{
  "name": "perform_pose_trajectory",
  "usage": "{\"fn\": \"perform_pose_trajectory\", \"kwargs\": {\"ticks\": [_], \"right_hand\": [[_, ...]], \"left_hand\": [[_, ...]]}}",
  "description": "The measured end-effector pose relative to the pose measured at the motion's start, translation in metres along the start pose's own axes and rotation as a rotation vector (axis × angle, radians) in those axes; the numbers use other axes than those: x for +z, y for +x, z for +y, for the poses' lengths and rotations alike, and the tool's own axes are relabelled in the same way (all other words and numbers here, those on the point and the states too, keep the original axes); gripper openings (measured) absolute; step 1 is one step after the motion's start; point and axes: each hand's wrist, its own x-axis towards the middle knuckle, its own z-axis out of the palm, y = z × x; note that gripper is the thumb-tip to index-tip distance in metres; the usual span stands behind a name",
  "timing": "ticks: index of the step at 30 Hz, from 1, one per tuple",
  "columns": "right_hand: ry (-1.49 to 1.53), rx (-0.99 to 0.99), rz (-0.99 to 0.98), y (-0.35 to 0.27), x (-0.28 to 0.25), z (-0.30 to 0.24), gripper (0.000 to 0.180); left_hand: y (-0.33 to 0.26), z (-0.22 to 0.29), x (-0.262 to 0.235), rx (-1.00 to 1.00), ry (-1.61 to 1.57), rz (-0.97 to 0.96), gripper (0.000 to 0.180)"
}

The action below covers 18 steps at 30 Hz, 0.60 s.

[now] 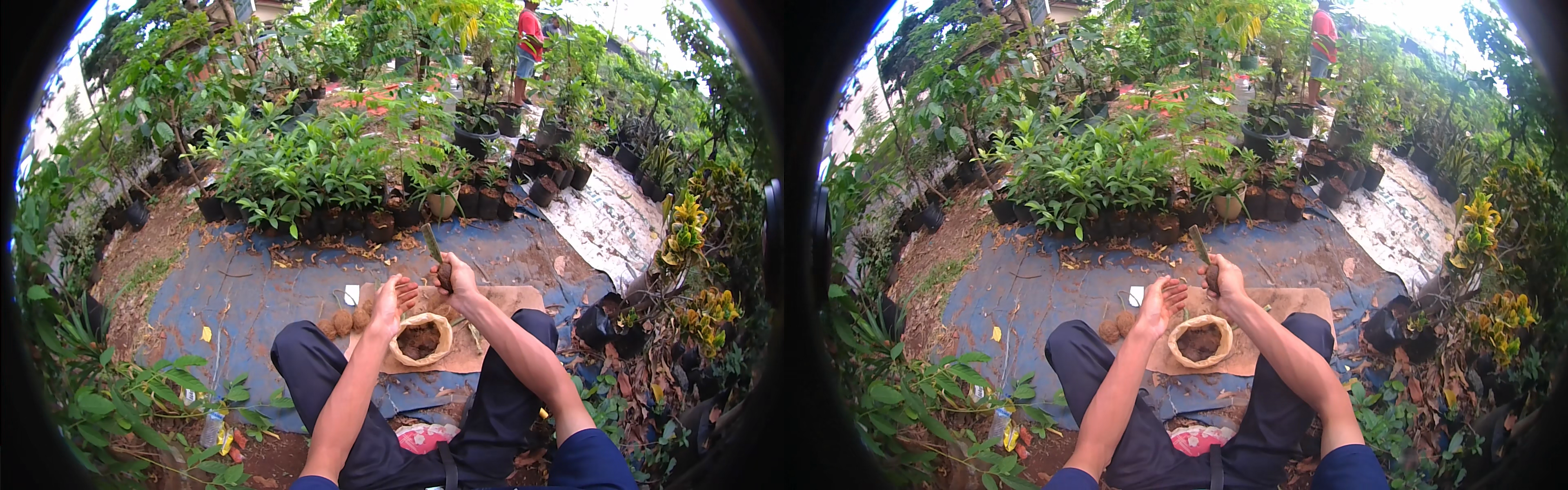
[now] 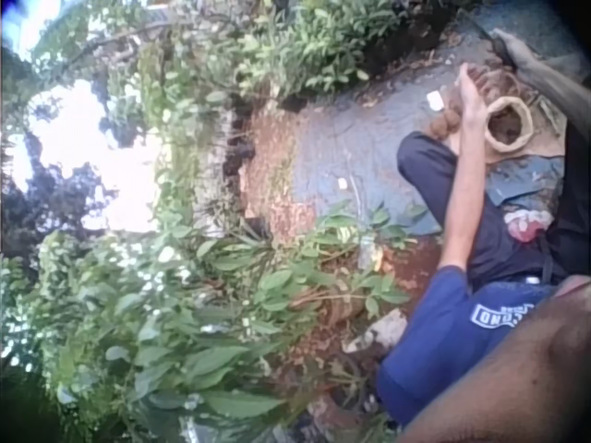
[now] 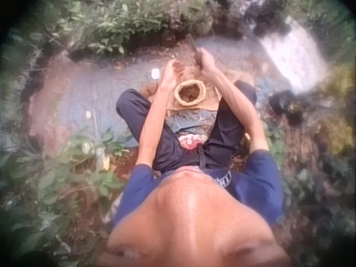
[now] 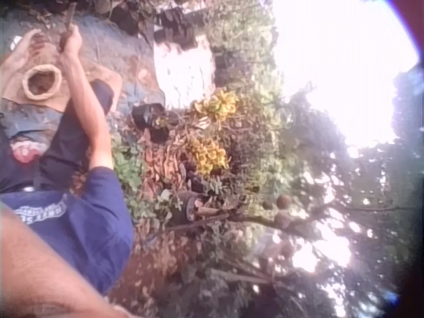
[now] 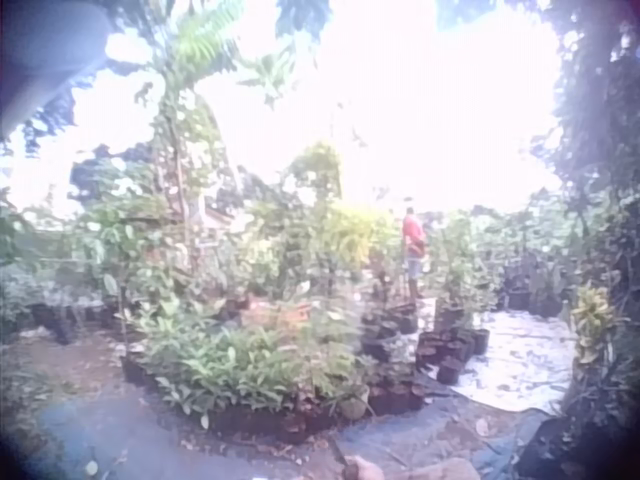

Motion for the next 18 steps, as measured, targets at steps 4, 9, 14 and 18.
{"fn": "perform_pose_trajectory", "kwargs": {"ticks": [4,9,14,18], "right_hand": [[-0.162,-0.105,0.006,-0.004,0.001,-0.001,0.028],[-0.073,-0.238,-0.115,0.000,0.009,0.013,0.038],[-0.559,-0.503,-0.208,-0.001,0.011,0.032,0.051],[-0.772,-0.611,-0.178,-0.010,0.014,0.021,0.056]], "left_hand": [[-0.003,0.001,0.004,0.025,0.097,-0.082,0.053],[-0.005,-0.008,0.017,0.212,0.213,-0.153,0.061],[0.003,-0.017,0.020,0.254,0.046,-0.228,0.054],[0.007,-0.017,0.016,0.236,-0.106,-0.249,0.040]]}}
